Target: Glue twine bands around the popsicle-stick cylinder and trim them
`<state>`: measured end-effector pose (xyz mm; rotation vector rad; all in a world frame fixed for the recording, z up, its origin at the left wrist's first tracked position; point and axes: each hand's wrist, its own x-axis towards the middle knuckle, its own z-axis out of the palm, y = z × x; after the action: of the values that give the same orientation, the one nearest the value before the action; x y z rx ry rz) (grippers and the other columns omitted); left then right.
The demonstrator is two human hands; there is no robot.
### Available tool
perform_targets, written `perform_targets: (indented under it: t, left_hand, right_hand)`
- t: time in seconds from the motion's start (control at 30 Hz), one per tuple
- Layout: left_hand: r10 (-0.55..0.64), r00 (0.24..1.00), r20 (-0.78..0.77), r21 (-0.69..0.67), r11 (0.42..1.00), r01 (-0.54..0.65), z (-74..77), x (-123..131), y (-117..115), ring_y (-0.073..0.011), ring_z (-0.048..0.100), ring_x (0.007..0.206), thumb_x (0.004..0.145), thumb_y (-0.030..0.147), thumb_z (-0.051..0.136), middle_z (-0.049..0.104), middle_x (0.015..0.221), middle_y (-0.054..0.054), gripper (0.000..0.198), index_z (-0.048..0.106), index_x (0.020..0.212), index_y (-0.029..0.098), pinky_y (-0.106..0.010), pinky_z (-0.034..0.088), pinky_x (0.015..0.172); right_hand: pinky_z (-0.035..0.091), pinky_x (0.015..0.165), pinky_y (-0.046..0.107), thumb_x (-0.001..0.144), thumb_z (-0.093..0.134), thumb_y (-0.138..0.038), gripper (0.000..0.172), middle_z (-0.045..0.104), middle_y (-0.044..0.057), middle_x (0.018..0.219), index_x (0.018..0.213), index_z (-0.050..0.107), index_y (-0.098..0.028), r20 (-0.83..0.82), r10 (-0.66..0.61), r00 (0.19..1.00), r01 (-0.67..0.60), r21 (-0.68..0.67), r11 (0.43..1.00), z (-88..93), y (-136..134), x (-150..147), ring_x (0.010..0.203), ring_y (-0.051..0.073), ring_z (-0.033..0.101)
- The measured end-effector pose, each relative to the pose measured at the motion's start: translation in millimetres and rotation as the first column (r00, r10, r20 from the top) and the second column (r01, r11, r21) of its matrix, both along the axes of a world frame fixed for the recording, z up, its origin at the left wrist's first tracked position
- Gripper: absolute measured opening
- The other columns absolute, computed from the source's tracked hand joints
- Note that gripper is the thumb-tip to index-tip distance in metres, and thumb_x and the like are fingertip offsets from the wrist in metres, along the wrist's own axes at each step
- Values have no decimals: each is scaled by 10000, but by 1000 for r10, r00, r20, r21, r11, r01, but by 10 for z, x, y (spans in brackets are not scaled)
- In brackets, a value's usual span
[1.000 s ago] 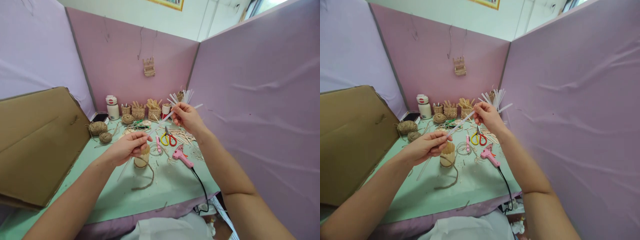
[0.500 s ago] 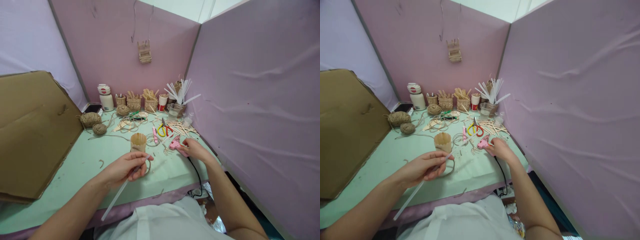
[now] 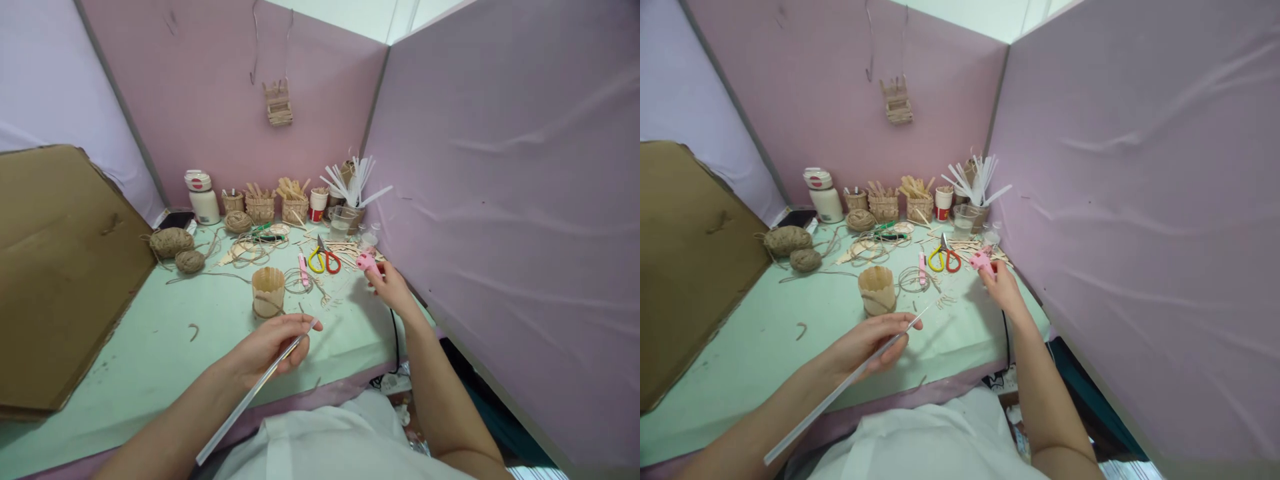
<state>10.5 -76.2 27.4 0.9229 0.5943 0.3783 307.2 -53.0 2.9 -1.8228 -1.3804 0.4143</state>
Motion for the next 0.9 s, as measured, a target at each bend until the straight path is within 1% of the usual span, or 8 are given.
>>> perform_targets:
  t: [0.07, 0.13, 0.27, 0.53, 0.63, 0.73, 0.8, 0.9]
  left_hand:
    - [-3, 1000, 27, -17, 1000, 3, 21, 49, -30, -45, 283, 298, 804, 350, 593, 467, 421, 71, 244, 584, 964, 166, -194, 146, 358]
    - [18, 998, 54, -23, 1000, -17, 34, 72, -57, -45, 297, 302, 806, 344, 594, 480, 434, 67, 242, 584, 971, 167, -192, 155, 361]
    - [70, 992, 104, -31, 997, -68, 39, 56, -90, -44, 306, 300, 825, 317, 572, 489, 438, 61, 212, 583, 971, 164, -188, 169, 358]
    - [102, 986, 132, -48, 994, -97, 40, 19, -124, -41, 290, 295, 819, 325, 581, 473, 439, 72, 231, 574, 985, 164, -186, 170, 351]
    - [106, 986, 128, -73, 993, -97, 52, 14, -127, -39, 288, 296, 812, 319, 585, 468, 435, 73, 228, 574, 978, 163, -183, 168, 350]
    - [109, 984, 138, -109, 990, -94, 64, 2, -137, -39, 291, 295, 807, 307, 590, 470, 432, 72, 219, 578, 972, 163, -179, 175, 346]
    - [111, 982, 152, -134, 987, -90, 62, -2, -151, -39, 292, 293, 808, 297, 590, 474, 433, 70, 212, 583, 972, 162, -176, 179, 341]
    - [105, 981, 161, -167, 983, -78, 37, 13, -181, -38, 296, 292, 821, 280, 578, 485, 438, 64, 191, 587, 971, 161, -170, 178, 334]
  right_hand:
    - [438, 544, 277, 826, 497, -493, 321, 631, 63, 948, 966, 488, -204, -42, 21, 999, -20, 23, 1000, 29, -12, -84, 617, 163, 612]
    - [432, 538, 277, 837, 485, -511, 318, 632, 40, 890, 951, 485, -214, -38, 36, 999, -34, 44, 998, 53, -22, -194, 572, 154, 599]
    - [423, 533, 280, 853, 468, -527, 318, 634, 13, 782, 962, 484, -229, -49, 70, 996, -67, 68, 995, 101, -55, -380, 554, 165, 595]
    - [415, 521, 303, 858, 462, -523, 308, 624, -7, 655, 965, 494, -236, -43, 94, 995, -91, 71, 993, 131, -89, -466, 529, 196, 593]
    - [422, 540, 308, 855, 472, -516, 301, 641, 6, 696, 956, 497, -234, -8, 75, 997, -74, 80, 994, 121, -84, -477, 539, 194, 597]
    - [435, 580, 308, 855, 482, -501, 299, 667, 32, 811, 972, 504, -227, 19, 67, 998, -68, 106, 992, 117, -80, -497, 575, 185, 613]
    - [439, 595, 308, 857, 479, -499, 305, 672, 45, 878, 983, 506, -223, 21, 68, 997, -70, 115, 991, 117, -82, -512, 591, 181, 619]
    - [440, 599, 311, 859, 471, -489, 297, 671, 51, 908, 986, 502, -223, 12, 61, 998, -62, 105, 993, 118, -87, -537, 599, 184, 619]
